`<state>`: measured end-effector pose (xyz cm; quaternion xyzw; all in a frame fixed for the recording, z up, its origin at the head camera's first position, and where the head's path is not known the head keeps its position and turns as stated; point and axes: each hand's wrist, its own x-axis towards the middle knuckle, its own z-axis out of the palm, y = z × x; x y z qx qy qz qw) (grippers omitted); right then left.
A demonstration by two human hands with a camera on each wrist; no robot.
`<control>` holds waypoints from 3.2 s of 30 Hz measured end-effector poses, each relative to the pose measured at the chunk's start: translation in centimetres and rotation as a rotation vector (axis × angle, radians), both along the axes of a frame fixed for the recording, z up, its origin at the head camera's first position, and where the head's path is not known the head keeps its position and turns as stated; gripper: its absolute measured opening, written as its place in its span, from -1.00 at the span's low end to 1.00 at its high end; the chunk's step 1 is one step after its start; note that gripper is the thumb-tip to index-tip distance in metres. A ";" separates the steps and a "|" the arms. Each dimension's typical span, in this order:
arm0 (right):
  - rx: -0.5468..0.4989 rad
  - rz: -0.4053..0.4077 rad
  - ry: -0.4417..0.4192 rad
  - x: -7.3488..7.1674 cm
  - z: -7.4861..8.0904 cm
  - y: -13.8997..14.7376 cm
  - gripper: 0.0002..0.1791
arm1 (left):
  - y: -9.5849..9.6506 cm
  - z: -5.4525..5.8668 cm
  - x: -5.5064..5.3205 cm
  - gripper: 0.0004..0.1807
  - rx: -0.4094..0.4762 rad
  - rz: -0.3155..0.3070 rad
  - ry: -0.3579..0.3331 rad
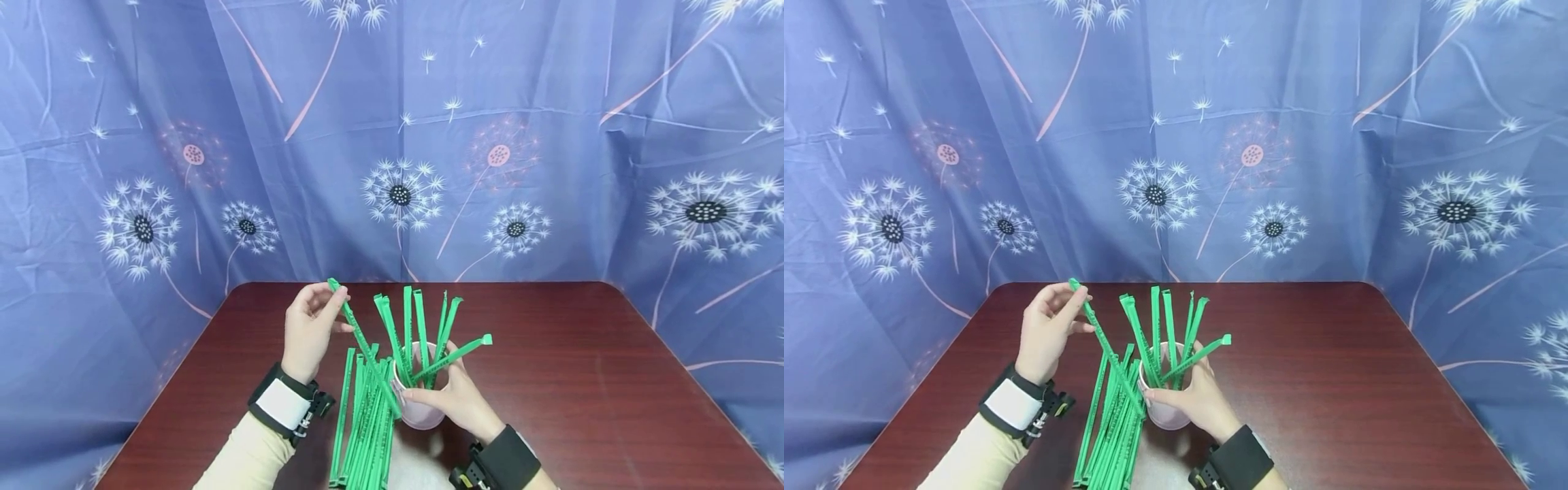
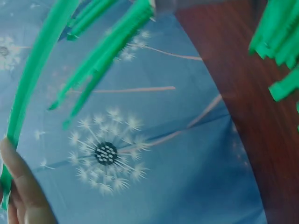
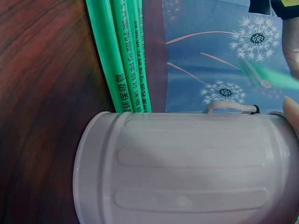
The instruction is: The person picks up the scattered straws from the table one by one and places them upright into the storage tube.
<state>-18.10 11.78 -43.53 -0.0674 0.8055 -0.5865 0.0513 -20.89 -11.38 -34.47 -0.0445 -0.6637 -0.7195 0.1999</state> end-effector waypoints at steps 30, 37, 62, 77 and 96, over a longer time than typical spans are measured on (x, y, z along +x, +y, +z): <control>0.005 0.003 0.099 0.0 -0.1 -0.3 0.07 | 1.1 -0.9 0.1 -0.65 -0.187 0.170 0.101; -0.012 0.005 0.086 0.0 -0.1 -0.4 0.08 | 1.3 -2.7 0.0 -0.65 -0.375 0.210 0.031; 0.007 -0.010 0.058 0.0 0.0 -0.1 0.20 | 1.3 -7.2 -0.3 -0.36 -0.783 -0.026 -0.172; 0.044 -0.014 0.029 0.3 0.1 0.0 0.22 | -1.5 -10.6 -0.9 -0.35 -1.167 -0.068 -0.317; 0.014 -0.014 -0.004 0.1 0.0 -0.2 0.35 | -2.4 -11.2 -0.6 -0.32 -1.005 -0.135 -0.439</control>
